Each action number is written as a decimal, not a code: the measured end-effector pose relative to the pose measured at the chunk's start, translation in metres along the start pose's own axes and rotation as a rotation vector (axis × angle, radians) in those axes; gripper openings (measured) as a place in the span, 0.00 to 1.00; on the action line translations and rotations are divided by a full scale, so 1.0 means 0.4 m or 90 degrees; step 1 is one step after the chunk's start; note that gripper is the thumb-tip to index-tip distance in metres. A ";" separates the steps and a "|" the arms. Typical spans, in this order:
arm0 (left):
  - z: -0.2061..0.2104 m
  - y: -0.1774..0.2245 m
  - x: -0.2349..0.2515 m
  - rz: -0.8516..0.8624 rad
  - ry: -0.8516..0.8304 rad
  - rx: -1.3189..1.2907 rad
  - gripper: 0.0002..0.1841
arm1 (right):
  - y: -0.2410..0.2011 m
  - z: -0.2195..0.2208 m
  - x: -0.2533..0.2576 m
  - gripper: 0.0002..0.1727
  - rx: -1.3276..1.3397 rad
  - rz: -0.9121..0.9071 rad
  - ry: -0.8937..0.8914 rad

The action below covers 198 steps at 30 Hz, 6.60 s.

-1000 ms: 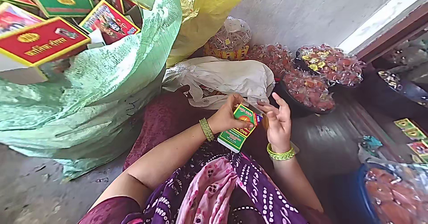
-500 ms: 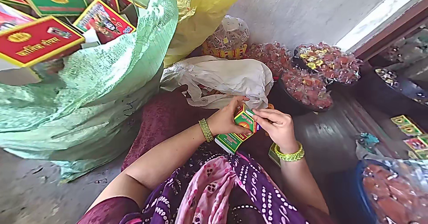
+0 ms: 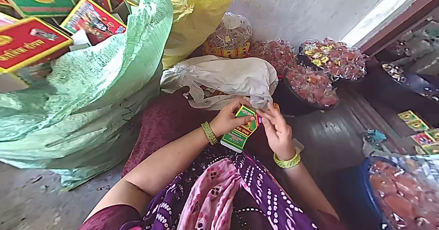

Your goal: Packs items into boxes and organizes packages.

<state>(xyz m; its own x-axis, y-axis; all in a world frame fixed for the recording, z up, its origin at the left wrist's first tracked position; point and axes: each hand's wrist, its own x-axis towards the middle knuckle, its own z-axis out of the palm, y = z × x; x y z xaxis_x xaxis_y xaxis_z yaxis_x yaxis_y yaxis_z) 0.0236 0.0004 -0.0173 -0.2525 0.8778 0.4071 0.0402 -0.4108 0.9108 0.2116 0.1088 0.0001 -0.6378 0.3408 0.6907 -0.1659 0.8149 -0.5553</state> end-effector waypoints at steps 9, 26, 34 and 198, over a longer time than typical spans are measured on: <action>-0.020 0.011 0.010 -0.086 0.082 0.125 0.14 | 0.472 -0.234 -0.098 0.26 -0.271 0.763 -0.056; -0.017 -0.009 0.010 -0.102 0.097 0.190 0.13 | 0.547 -0.247 -0.174 0.20 -0.197 0.890 -0.094; -0.014 -0.013 0.012 -0.093 0.091 0.186 0.13 | 0.555 -0.208 -0.266 0.22 -0.164 0.877 -0.049; -0.019 0.009 -0.017 -0.133 -0.111 -0.364 0.39 | -0.067 0.094 0.032 0.36 0.099 -0.033 -0.171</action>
<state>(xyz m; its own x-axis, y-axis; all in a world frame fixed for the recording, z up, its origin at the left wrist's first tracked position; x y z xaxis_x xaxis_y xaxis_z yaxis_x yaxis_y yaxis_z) 0.0181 -0.0088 -0.0173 -0.0369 0.9610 0.2739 -0.5275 -0.2515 0.8115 0.1797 0.0736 0.0063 -0.7977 0.1473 0.5848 -0.3037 0.7396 -0.6006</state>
